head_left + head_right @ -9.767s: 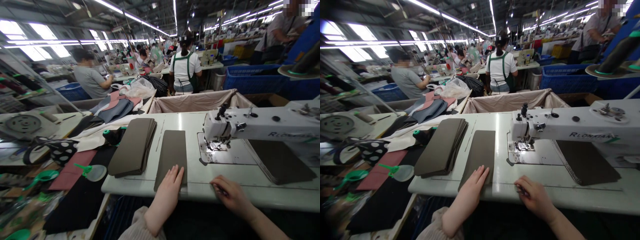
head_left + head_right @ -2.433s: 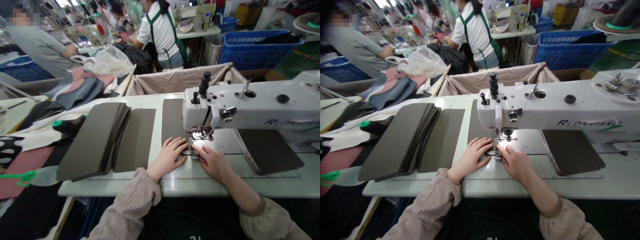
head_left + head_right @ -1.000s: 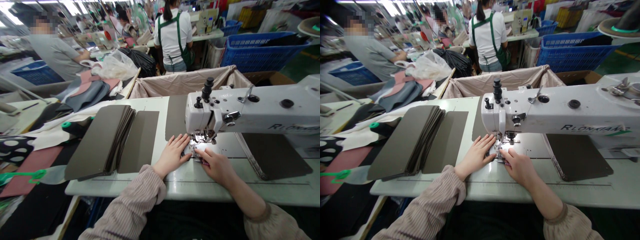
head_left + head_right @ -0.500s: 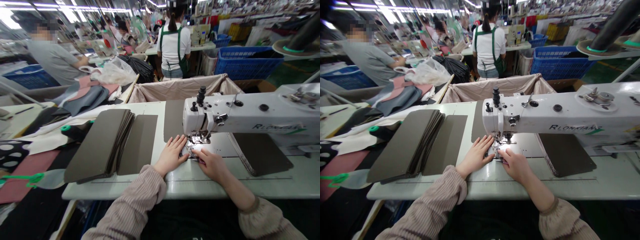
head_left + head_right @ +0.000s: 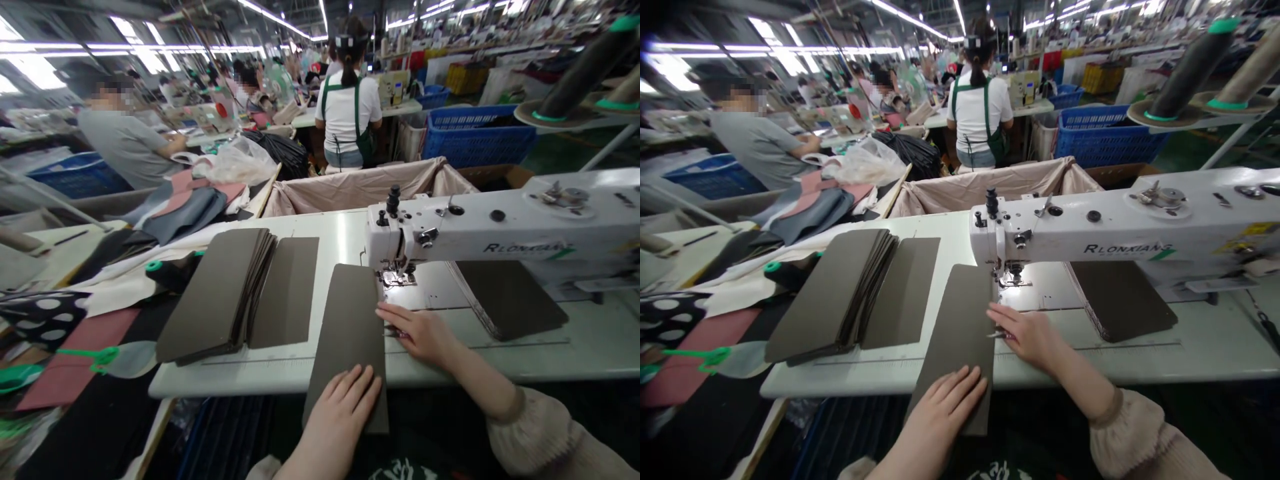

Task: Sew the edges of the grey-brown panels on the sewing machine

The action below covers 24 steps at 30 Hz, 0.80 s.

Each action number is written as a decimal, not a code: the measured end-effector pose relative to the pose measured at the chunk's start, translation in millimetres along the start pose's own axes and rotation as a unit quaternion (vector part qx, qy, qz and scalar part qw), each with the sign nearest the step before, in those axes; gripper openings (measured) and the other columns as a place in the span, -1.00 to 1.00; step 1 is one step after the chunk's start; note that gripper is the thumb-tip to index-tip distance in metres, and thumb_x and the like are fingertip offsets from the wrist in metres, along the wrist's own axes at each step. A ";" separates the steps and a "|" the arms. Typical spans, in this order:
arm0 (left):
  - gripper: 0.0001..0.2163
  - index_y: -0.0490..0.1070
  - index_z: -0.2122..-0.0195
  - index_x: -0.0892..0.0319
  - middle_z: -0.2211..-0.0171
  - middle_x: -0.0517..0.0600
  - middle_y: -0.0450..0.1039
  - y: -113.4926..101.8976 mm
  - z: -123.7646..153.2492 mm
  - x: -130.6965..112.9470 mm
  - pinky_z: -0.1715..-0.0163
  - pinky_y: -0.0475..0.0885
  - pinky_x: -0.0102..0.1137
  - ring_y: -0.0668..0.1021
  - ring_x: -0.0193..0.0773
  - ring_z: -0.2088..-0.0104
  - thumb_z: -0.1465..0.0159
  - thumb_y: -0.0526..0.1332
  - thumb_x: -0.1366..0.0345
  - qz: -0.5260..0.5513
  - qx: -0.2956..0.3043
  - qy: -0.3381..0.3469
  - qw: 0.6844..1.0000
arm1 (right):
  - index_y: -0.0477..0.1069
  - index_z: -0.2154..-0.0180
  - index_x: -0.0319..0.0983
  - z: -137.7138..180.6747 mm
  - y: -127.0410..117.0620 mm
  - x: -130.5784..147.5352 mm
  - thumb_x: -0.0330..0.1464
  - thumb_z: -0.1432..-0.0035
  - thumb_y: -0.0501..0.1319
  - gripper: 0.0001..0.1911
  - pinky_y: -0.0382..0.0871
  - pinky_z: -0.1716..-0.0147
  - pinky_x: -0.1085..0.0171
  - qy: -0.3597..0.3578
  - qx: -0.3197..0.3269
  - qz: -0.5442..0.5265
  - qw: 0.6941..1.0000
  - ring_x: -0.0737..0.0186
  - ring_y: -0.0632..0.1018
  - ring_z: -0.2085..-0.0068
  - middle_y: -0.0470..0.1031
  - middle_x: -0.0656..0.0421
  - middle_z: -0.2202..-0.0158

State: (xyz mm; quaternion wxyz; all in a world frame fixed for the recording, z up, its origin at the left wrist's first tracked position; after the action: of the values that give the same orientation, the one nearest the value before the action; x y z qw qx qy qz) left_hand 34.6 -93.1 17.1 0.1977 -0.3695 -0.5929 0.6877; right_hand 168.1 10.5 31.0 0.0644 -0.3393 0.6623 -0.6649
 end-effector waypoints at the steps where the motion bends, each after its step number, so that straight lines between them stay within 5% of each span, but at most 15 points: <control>1: -0.50 0.05 -0.36 -0.04 -0.26 -0.04 0.27 -4.9 12.7 -3.4 -0.22 0.28 -0.25 0.40 -0.14 -0.22 -0.40 0.05 0.34 0.028 0.025 0.029 0.999 | 0.15 -0.30 -0.05 5.5 4.2 9.7 -0.47 -0.14 0.10 -0.32 0.42 0.12 0.21 -0.011 0.020 -0.002 1.000 0.16 0.53 0.01 0.27 0.13 -0.29; 5: -0.56 0.17 -0.28 -0.28 -0.11 -0.22 0.45 -52.2 53.7 -3.1 -0.27 0.22 -0.26 0.49 -0.24 -0.13 -0.40 0.06 0.26 0.116 0.114 0.132 0.978 | 0.22 -0.27 -0.15 41.0 21.3 35.8 -0.45 -0.11 0.11 -0.34 0.46 0.19 0.16 0.004 0.063 -0.005 0.998 0.10 0.57 0.07 0.26 0.10 -0.29; 9: -0.63 0.39 -0.11 -0.33 -0.10 -0.22 0.46 -98.9 53.7 54.1 -0.31 0.09 0.01 0.39 -0.09 -0.22 -0.32 0.13 0.23 0.061 0.070 0.004 0.996 | 0.20 -0.28 -0.12 77.4 26.3 40.2 -0.49 -0.10 0.11 -0.32 0.47 0.22 0.16 0.054 0.051 -0.051 0.996 0.15 0.59 0.14 0.24 0.10 -0.30; 11: -0.57 0.40 -0.13 -0.23 -0.15 -0.11 0.43 -92.2 42.1 76.0 -0.27 0.11 0.12 0.33 0.07 -0.26 -0.20 0.29 0.12 0.023 0.099 -0.069 0.992 | 0.18 -0.28 -0.06 91.0 22.7 35.8 -0.49 -0.12 0.10 -0.32 0.47 0.20 0.17 0.070 0.030 -0.098 0.992 0.19 0.59 0.16 0.26 0.13 -0.29; 13: -0.36 0.31 -0.21 -0.10 -0.21 0.01 0.36 -73.1 18.0 72.5 -0.24 0.16 0.13 0.29 0.14 -0.27 -0.10 0.39 0.02 0.020 0.130 -0.080 0.988 | 0.24 -0.24 -0.04 103.5 12.6 24.7 -0.46 -0.18 0.09 -0.41 0.45 0.12 0.19 0.090 -0.019 -0.157 0.983 0.19 0.57 0.08 0.32 0.15 -0.25; 18: -0.57 0.29 -0.17 0.02 -0.13 0.03 0.36 -37.7 -73.8 1.8 -0.15 0.36 -0.16 0.41 -0.09 -0.13 -0.28 0.29 0.23 0.106 0.008 -0.022 0.994 | 0.45 0.08 -0.14 152.7 -17.0 -38.4 -0.29 -0.32 0.04 -0.75 0.44 0.10 0.21 0.244 -0.206 -0.255 0.913 0.13 0.56 0.09 0.56 0.09 0.11; 24: -0.56 0.29 -0.15 0.10 0.00 0.06 0.36 -0.2 -118.9 -50.2 -0.02 0.43 -0.12 0.41 -0.03 0.01 -0.26 0.32 0.30 0.129 -0.045 0.007 0.991 | 0.42 0.24 -0.15 183.0 -8.0 -60.5 -0.15 -0.33 0.05 -0.73 0.44 0.27 0.24 0.319 -0.178 -0.252 0.896 0.16 0.55 0.32 0.53 0.15 0.34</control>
State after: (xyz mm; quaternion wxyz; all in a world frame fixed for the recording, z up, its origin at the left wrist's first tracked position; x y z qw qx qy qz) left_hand 155.5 -49.1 28.2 0.0944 -0.4563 -0.5694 0.6772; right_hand 315.2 -109.4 -3.4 -0.3815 -0.2702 0.6468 -0.6025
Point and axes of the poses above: each hand's wrist, its own z-axis away from the middle knuckle, its own y-axis out of the palm, x = y × z, the point moved 10 cm from there along -z, towards the middle knuckle
